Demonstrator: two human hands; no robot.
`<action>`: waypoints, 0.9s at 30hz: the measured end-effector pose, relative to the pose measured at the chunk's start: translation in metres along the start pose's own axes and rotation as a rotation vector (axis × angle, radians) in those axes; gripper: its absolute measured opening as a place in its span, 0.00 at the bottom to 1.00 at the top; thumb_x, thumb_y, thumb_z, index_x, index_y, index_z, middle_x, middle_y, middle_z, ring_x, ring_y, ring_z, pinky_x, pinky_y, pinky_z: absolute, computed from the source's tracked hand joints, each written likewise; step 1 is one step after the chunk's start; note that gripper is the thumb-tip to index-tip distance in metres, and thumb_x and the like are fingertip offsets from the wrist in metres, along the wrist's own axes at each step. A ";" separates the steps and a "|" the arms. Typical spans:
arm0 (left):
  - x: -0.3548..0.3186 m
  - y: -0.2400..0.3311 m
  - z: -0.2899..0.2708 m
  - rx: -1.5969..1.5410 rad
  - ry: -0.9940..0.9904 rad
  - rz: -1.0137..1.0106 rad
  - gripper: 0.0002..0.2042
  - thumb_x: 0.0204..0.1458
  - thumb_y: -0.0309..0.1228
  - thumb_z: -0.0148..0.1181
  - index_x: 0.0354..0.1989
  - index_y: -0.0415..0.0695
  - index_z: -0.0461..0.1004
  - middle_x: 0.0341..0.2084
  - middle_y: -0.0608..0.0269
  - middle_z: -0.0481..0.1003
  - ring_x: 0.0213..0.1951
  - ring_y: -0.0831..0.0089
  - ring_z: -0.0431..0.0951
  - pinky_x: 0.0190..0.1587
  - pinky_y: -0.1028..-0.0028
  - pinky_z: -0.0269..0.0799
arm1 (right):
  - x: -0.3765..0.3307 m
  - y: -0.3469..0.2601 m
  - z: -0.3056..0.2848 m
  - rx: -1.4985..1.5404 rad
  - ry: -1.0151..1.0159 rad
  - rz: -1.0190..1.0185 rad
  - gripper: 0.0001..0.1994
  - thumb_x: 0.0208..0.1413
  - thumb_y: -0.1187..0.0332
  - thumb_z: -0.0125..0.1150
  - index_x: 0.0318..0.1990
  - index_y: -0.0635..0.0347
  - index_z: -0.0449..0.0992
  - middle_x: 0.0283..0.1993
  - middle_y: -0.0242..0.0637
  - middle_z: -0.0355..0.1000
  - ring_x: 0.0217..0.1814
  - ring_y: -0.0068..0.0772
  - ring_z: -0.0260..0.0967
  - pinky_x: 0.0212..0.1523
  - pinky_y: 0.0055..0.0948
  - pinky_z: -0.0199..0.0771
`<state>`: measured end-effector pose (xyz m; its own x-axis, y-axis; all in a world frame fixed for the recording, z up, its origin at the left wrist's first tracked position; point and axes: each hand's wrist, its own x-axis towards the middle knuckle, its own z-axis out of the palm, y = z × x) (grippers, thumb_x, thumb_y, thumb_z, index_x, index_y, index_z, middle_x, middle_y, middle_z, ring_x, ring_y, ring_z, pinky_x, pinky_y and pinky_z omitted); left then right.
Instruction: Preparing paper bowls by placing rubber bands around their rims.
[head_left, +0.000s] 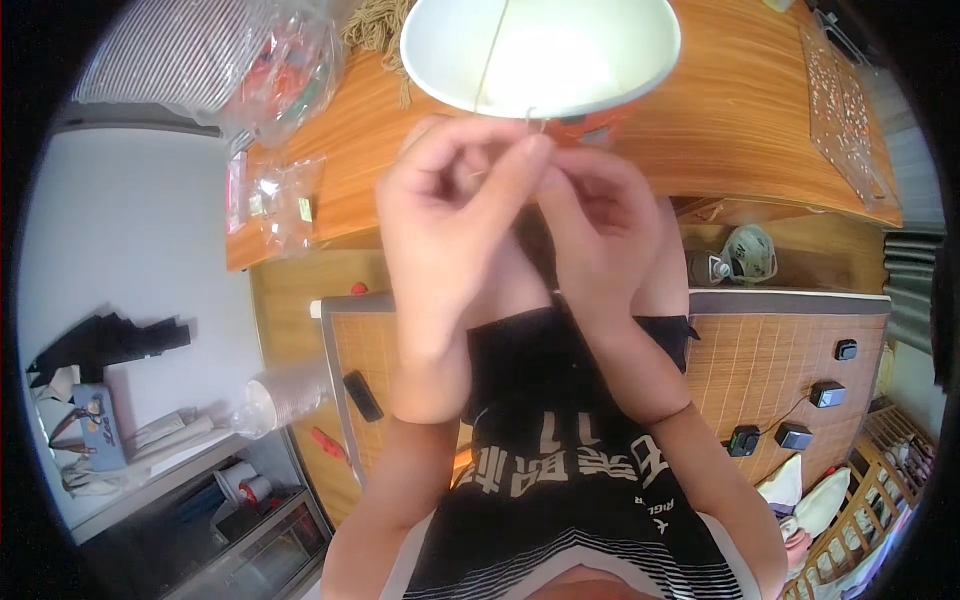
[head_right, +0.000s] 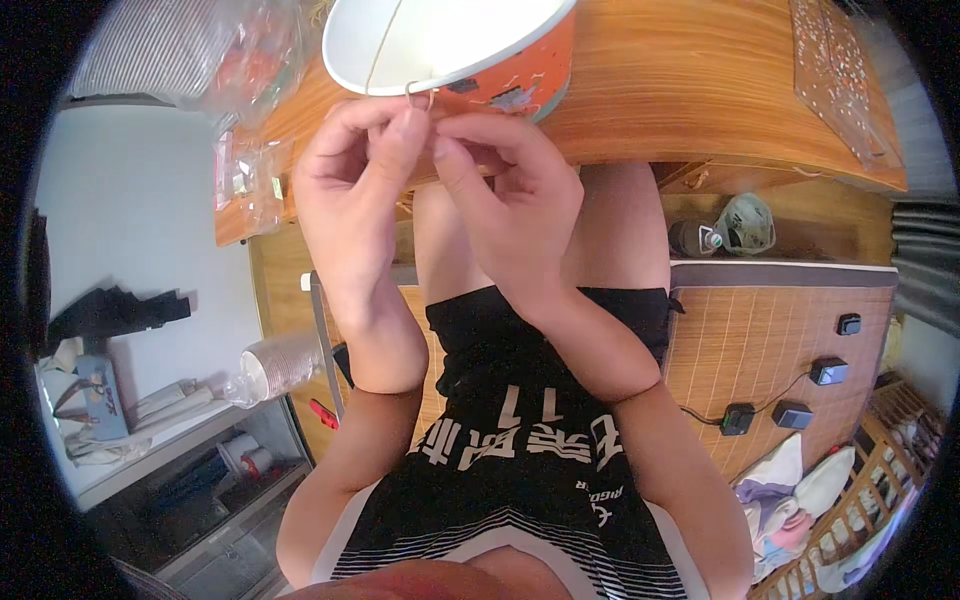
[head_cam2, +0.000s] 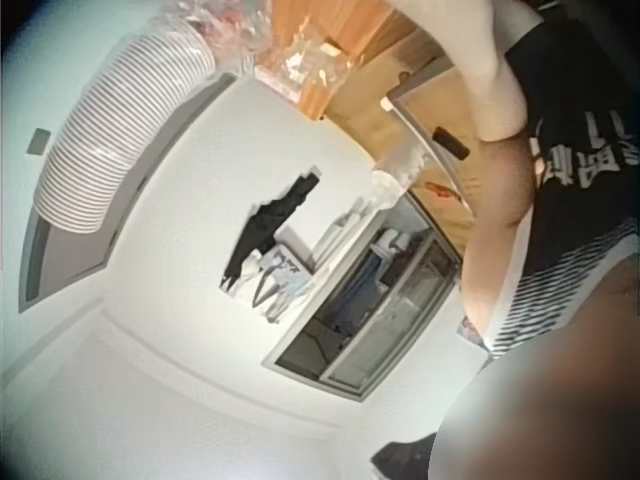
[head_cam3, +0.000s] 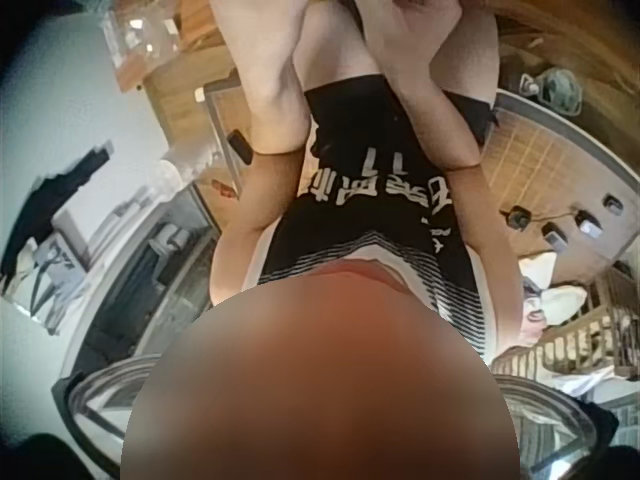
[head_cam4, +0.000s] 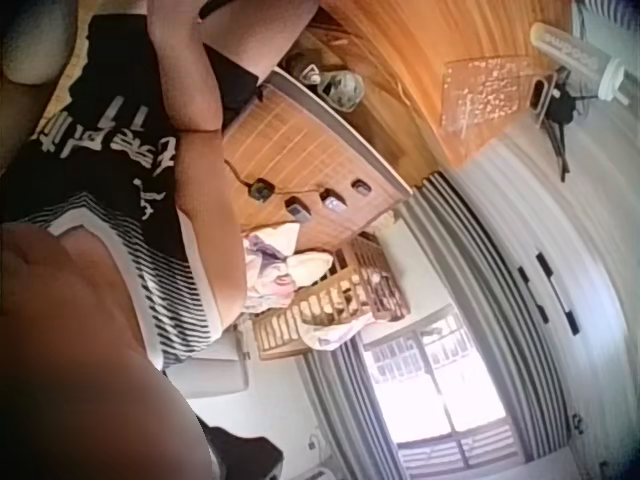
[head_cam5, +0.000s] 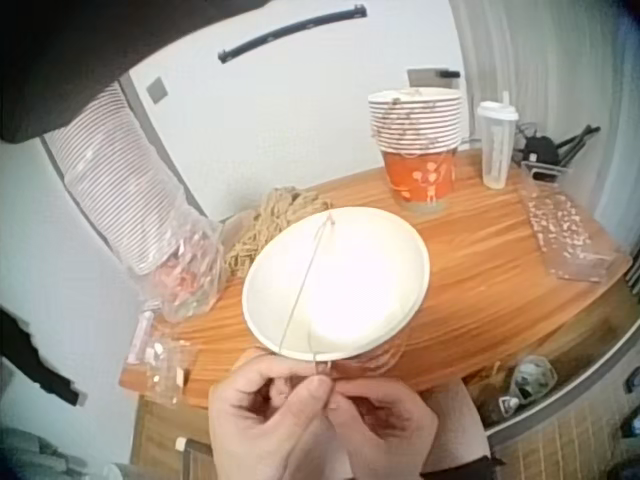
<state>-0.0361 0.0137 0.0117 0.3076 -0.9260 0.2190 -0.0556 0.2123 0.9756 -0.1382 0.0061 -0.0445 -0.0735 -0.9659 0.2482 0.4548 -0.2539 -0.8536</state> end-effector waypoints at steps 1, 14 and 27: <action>-0.001 -0.001 0.000 0.152 0.027 0.043 0.04 0.53 0.20 0.68 0.36 0.36 0.82 0.31 0.72 0.73 0.31 0.88 0.68 0.35 0.86 0.63 | 0.002 -0.002 -0.003 -0.001 -0.005 0.001 0.08 0.59 0.78 0.65 0.45 0.63 0.79 0.45 0.35 0.80 0.42 0.26 0.78 0.44 0.23 0.77; 0.002 -0.001 -0.011 0.089 -0.115 0.185 0.06 0.50 0.17 0.68 0.35 0.37 0.81 0.28 0.72 0.73 0.25 0.90 0.65 0.28 0.87 0.58 | 0.069 -0.060 -0.029 -0.944 -0.418 -0.996 0.07 0.49 0.75 0.69 0.34 0.51 0.81 0.38 0.31 0.81 0.47 0.35 0.76 0.55 0.32 0.71; 0.002 -0.009 -0.006 0.147 -0.043 0.275 0.06 0.48 0.17 0.68 0.34 0.41 0.81 0.28 0.71 0.74 0.23 0.87 0.64 0.25 0.84 0.57 | 0.073 -0.058 -0.024 -0.899 -0.407 -0.904 0.11 0.40 0.71 0.71 0.36 0.51 0.82 0.38 0.24 0.78 0.41 0.30 0.74 0.45 0.29 0.66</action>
<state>-0.0294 0.0118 0.0038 0.2219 -0.8532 0.4721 -0.2689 0.4118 0.8707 -0.1913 -0.0505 0.0117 0.3025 -0.3983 0.8660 -0.3623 -0.8884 -0.2820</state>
